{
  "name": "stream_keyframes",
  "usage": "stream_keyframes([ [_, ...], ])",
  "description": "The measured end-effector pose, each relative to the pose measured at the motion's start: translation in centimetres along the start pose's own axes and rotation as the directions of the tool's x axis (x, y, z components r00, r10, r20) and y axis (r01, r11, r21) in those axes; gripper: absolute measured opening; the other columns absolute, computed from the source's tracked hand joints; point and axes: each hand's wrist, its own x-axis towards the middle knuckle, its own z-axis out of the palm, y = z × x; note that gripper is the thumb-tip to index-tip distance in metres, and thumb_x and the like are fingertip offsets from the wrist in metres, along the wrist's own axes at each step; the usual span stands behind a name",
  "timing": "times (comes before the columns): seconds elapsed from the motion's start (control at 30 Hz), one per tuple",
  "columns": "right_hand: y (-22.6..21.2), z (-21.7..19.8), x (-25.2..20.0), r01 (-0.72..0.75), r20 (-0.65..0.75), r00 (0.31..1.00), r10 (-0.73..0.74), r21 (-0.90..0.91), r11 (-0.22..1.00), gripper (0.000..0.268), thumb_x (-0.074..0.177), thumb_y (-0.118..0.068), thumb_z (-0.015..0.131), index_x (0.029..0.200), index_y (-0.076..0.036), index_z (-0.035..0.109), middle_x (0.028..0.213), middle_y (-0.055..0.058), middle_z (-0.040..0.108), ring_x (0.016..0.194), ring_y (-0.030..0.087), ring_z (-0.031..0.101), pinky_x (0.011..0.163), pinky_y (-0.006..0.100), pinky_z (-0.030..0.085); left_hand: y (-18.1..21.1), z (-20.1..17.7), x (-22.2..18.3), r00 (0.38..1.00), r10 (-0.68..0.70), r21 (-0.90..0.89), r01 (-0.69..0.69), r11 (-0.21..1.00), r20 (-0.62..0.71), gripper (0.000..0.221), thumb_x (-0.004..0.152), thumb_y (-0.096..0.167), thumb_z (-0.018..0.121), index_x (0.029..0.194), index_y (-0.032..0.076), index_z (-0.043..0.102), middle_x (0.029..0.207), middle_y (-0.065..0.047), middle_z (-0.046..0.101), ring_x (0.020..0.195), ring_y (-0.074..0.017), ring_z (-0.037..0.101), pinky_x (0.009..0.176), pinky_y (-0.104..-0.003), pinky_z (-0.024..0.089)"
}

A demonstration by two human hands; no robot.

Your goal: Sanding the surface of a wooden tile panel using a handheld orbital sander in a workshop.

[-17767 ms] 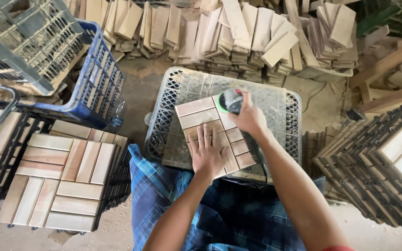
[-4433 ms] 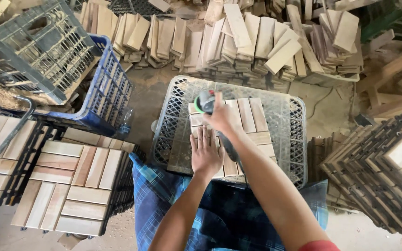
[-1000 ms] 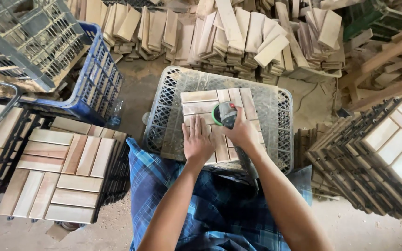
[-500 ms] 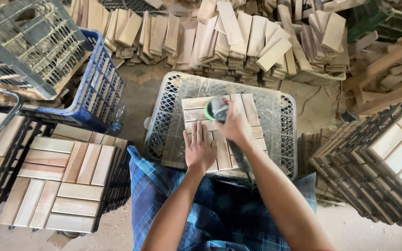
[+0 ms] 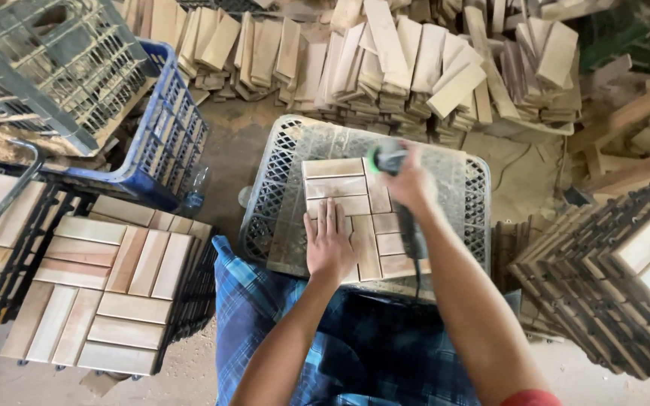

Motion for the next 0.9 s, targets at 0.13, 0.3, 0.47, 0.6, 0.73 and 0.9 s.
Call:
stream_keyframes([
  [0.13, -3.3, 4.9, -2.7, 0.333, -0.163, 0.936, -0.310, 0.134, 0.933, 0.098, 0.079, -0.026, 0.076, 0.156, 0.001, 0.022, 0.139, 0.049, 0.047, 0.132, 0.063, 0.045, 0.114, 0.062, 0.027, -0.1, -0.8, 0.0, 0.999, 0.012, 0.001, -0.012, 1.000, 0.042, 0.074, 0.097, 0.044, 0.039, 0.158, 0.004, 0.028, 0.169, -0.018, 0.017, 0.157, -0.0335, 0.012, 0.124, -0.061, 0.006],
  [0.3, -3.1, -0.2, -4.2, 0.240, -0.120, 0.961, -0.249, -0.085, 0.967, 0.082, 0.071, -0.047, 0.076, 0.139, -0.012, 0.048, 0.114, 0.030, 0.067, 0.109, 0.047, 0.066, 0.095, 0.052, 0.052, -0.1, -1.0, -0.1, 0.995, -0.015, -0.008, 0.016, 1.000, 0.098, 0.074, 0.100, 0.048, 0.035, 0.160, 0.006, 0.025, 0.170, -0.015, 0.012, 0.158, -0.0316, 0.007, 0.125, -0.060, 0.002],
  [0.47, 3.0, -4.0, 1.8, -0.055, 0.044, 0.997, 0.063, -0.156, 0.986, 0.087, 0.077, -0.067, 0.068, 0.138, -0.022, 0.025, 0.112, 0.027, 0.069, 0.108, 0.045, 0.069, 0.093, 0.054, 0.053, 0.0, -0.5, -0.2, 0.998, -0.006, 0.001, 0.006, 1.000, 0.056, 0.077, 0.097, 0.048, 0.041, 0.158, 0.004, 0.027, 0.169, -0.017, 0.015, 0.157, -0.0325, 0.010, 0.125, -0.061, 0.004],
  [0.6, 0.6, -4.6, 3.1, 0.024, 0.148, 0.989, 0.001, -0.169, 0.985, 0.082, 0.084, -0.064, 0.066, 0.140, -0.018, 0.028, 0.107, 0.031, 0.069, 0.101, 0.048, 0.070, 0.084, 0.058, 0.055, 0.0, -0.2, 0.0, 1.000, -0.012, -0.037, 0.012, 0.999, -0.003, 0.077, 0.095, 0.048, 0.045, 0.157, 0.005, 0.029, 0.168, -0.017, 0.019, 0.157, -0.0325, 0.014, 0.125, -0.061, 0.006],
  [0.73, -6.0, -5.8, -0.7, 0.140, 0.310, 0.947, -0.085, -0.160, 0.977, 0.088, 0.079, -0.064, 0.066, 0.142, -0.016, 0.027, 0.125, 0.033, 0.064, 0.121, 0.048, 0.062, 0.100, 0.057, 0.051, -0.5, 1.5, -0.1, 0.988, 0.031, -0.084, -0.044, 0.995, -0.153, 0.077, 0.092, 0.044, 0.054, 0.153, 0.001, 0.037, 0.164, -0.020, 0.028, 0.154, -0.0349, 0.023, 0.122, -0.064, 0.015],
  [0.9, -6.4, -5.5, -0.2, 0.150, 0.353, 0.931, -0.094, -0.135, 0.979, 0.086, 0.078, -0.062, 0.067, 0.141, -0.015, 0.030, 0.129, 0.032, 0.062, 0.125, 0.047, 0.060, 0.104, 0.057, 0.048, -0.6, 1.8, 0.0, 0.956, 0.033, -0.071, -0.056, 0.996, -0.291, 0.076, 0.088, 0.043, 0.059, 0.148, -0.001, 0.043, 0.159, -0.021, 0.037, 0.151, -0.0358, 0.031, 0.117, -0.065, 0.025],
])
